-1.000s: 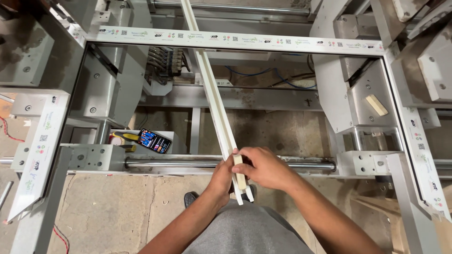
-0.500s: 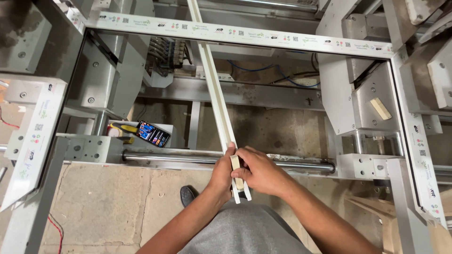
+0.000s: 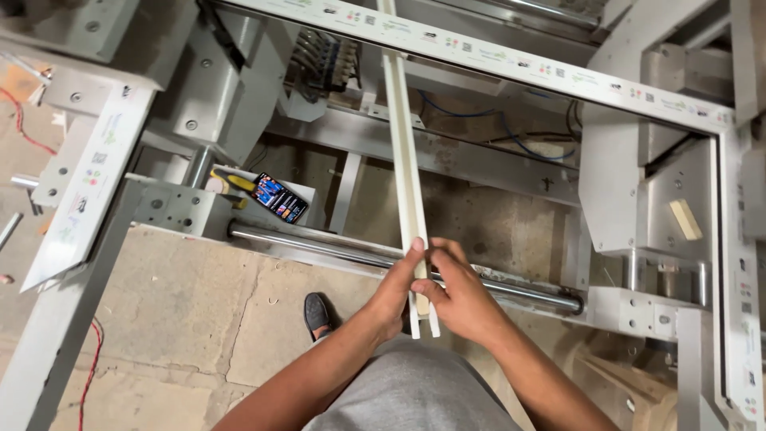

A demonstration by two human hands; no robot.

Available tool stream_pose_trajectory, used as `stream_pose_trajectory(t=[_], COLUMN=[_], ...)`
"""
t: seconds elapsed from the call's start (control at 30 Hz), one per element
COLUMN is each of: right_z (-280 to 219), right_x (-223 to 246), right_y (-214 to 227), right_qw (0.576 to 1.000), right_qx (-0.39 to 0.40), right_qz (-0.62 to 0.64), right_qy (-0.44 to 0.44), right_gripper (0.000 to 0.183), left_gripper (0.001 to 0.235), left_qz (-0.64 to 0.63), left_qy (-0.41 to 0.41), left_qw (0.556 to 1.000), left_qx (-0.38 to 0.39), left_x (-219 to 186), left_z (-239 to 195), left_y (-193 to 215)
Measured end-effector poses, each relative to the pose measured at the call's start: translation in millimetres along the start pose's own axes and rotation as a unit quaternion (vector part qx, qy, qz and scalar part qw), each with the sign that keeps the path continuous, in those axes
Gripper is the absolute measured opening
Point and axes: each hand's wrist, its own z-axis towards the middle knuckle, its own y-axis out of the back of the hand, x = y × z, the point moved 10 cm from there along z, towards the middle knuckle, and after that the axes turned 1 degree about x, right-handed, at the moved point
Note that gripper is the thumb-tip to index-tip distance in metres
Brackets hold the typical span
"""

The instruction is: The person fits small wooden blocks into the ends of white plastic frame pieces and joins them together to form a rectangular window frame.

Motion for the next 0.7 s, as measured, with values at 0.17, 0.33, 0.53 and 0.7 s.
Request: stream_pose_trajectory(t=[0.17, 0.33, 0.53, 0.7], right_z=[-8, -26, -44, -40], right_x=[-27, -81, -81, -99], right_y=[4, -29, -75, -84], right_qw=[0.99, 0.963, 0.808, 0.861], right_qx=[-0.019, 0.034, 0.093, 0.047], right_qz=[0.078, 0.225, 0.491, 0.428], right_qy=[-0.115, -0.143, -0.312, -0.27], right_gripper=[0.079, 0.061, 0.05, 0.035], left_gripper=[0.087, 0.094, 0.078, 0.062], left_qz=[0.094, 0.138, 0.051, 0.052], left_qy=[-0.042, -0.047, -0.004, 0.036], left_qw=[0.995, 0.989, 0.998, 0.997], left_qx=[-0.007, 0.008, -0.022, -0.034], left_x=[-18, -9, -8, 0], left_z=[-7, 0, -6, -10], left_y=[-1, 4, 0, 10])
